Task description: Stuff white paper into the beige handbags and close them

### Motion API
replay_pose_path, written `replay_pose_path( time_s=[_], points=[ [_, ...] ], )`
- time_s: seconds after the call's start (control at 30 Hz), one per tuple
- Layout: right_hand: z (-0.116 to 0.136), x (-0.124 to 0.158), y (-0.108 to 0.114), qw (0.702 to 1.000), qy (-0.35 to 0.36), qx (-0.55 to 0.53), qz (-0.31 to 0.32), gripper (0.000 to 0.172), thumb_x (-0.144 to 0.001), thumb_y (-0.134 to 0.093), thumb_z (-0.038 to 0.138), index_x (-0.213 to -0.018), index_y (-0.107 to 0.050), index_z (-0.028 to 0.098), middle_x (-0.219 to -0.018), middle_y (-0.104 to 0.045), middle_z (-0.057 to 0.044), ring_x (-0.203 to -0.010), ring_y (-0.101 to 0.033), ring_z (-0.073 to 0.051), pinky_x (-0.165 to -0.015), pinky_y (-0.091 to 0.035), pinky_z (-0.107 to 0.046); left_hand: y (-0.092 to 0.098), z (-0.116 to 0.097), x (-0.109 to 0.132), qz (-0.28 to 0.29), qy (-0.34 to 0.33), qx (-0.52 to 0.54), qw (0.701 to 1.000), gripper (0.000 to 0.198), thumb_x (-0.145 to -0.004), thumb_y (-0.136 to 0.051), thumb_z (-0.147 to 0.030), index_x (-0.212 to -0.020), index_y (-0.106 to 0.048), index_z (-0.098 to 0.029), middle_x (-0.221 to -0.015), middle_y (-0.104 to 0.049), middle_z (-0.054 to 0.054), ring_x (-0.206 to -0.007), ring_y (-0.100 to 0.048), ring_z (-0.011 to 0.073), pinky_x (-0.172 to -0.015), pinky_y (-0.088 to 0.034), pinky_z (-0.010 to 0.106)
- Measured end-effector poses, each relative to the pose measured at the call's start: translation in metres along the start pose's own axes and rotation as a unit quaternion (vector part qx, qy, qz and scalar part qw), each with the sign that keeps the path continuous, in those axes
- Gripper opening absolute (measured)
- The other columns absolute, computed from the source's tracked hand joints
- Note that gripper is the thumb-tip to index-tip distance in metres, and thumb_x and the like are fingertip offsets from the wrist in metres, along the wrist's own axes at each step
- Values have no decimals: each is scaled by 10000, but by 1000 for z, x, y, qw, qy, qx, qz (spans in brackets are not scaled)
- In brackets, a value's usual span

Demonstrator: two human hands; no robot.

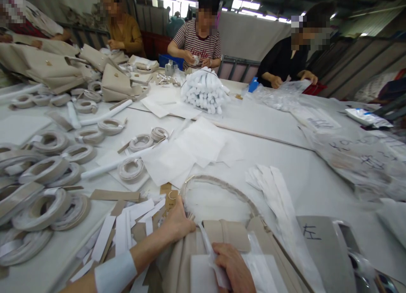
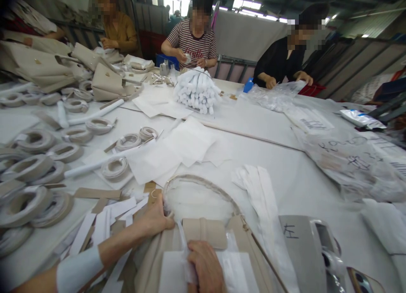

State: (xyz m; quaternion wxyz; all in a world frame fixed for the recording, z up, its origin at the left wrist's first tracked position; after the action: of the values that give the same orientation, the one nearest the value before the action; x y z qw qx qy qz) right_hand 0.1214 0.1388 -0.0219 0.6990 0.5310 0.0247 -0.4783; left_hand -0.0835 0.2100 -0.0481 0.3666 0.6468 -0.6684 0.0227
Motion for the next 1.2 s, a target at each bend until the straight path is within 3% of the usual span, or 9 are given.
replay_pose_path(
  time_s=[0.3, 0.47, 0.53, 0.63, 0.77, 0.83, 0.97, 1.07, 1.2],
  points=[
    [-1, -9, -2, 999, -29, -13, 5, 217, -839, -394, 191, -1029, -499, 184, -986, -661, -123, -936, -643, -223, -779, -564, -350, -18, 12, 4, -79, -82, -235, 965, 352, -835, -526, -334, -1117, -404, -161, -845, -652, 104, -822, -657, 307, -694, -451, 360],
    [6, -15, 1, 998, -51, -17, 15, 309, -731, -415, 89, -1010, -489, 201, -1021, -643, -109, -952, -624, -220, -810, -542, -360, -12, 1, 8, -145, -152, -289, 934, 678, -871, -549, -398, -1402, -240, -108, -1004, -664, 148, -974, -642, 305, -791, -480, 366],
    [9, -15, 2, 998, -60, -17, 24, 319, -707, -412, 63, -981, -494, 206, -1013, -640, -102, -950, -616, -220, -820, -537, -373, -1, -15, 22, -209, -213, -310, 903, 751, -859, -587, -366, -1448, -191, -122, -1145, -618, 170, -1101, -577, 318, -872, -470, 407],
    [12, -14, 2, 997, -63, -17, 33, 321, -705, -407, 50, -973, -499, 202, -1010, -632, -97, -966, -604, -219, -839, -531, -392, 2, -43, 68, -261, -386, -316, 826, 513, -887, -494, -184, -1381, -361, -147, -1169, -602, 154, -1073, -563, 282, -908, -461, 450],
    [14, -13, 2, 999, -46, -16, 13, 247, -763, -423, 108, -979, -496, 202, -973, -639, -93, -914, -612, -216, -779, -543, -380, -27, -49, 140, -155, -607, -287, 725, 261, -882, -394, -77, -1022, -603, -145, -818, -650, 55, -787, -595, 168, -814, -500, 330],
    [15, -10, 1, 999, -44, -9, 1, 218, -807, -417, 133, -994, -506, 202, -955, -651, -89, -891, -622, -212, -760, -547, -374, -42, -39, 154, -131, -608, -333, 709, 258, -937, -415, -252, -1057, -608, -129, -900, -677, 73, -866, -620, 190, -853, -502, 336],
    [10, -2, -3, 997, -82, 7, -2, 234, -882, -407, 167, -1076, -535, 199, -970, -677, -82, -907, -638, -208, -784, -542, -367, -54, -11, 154, -197, -572, -458, 651, 909, -812, -339, -771, -1372, -401, -57, -1236, -594, 225, -1181, -542, 348, -934, -474, 430],
    [-5, -12, 0, 986, -168, -17, 5, 175, -905, -421, 232, -980, -578, 209, -933, -692, -66, -868, -648, -200, -748, -530, -330, -58, 5, 147, -226, -564, -480, 633, 971, -776, -332, -809, -1437, -308, -98, -1223, -596, 246, -1193, -543, 347, -929, -477, 421],
    [-40, -67, 15, 960, -280, -25, -8, 258, -905, -451, 399, -828, -602, 206, -933, -698, -70, -847, -643, -213, -724, -486, -315, -63, 14, 139, -244, -565, -477, 628, 801, -842, -435, -691, -1431, -324, -158, -1202, -620, 200, -1131, -590, 304, -908, -496, 410]
  ],
)
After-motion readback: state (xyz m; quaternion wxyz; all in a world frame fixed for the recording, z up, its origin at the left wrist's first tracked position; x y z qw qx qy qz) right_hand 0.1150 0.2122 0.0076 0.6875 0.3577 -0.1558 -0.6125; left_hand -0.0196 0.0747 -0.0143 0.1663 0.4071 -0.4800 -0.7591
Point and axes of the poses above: each hand's wrist, its own x-axis away from the middle knuckle, its own y-axis out of the back of the hand, z = x × y, the point moved 5 cm from there along -x, towards the middle knuckle
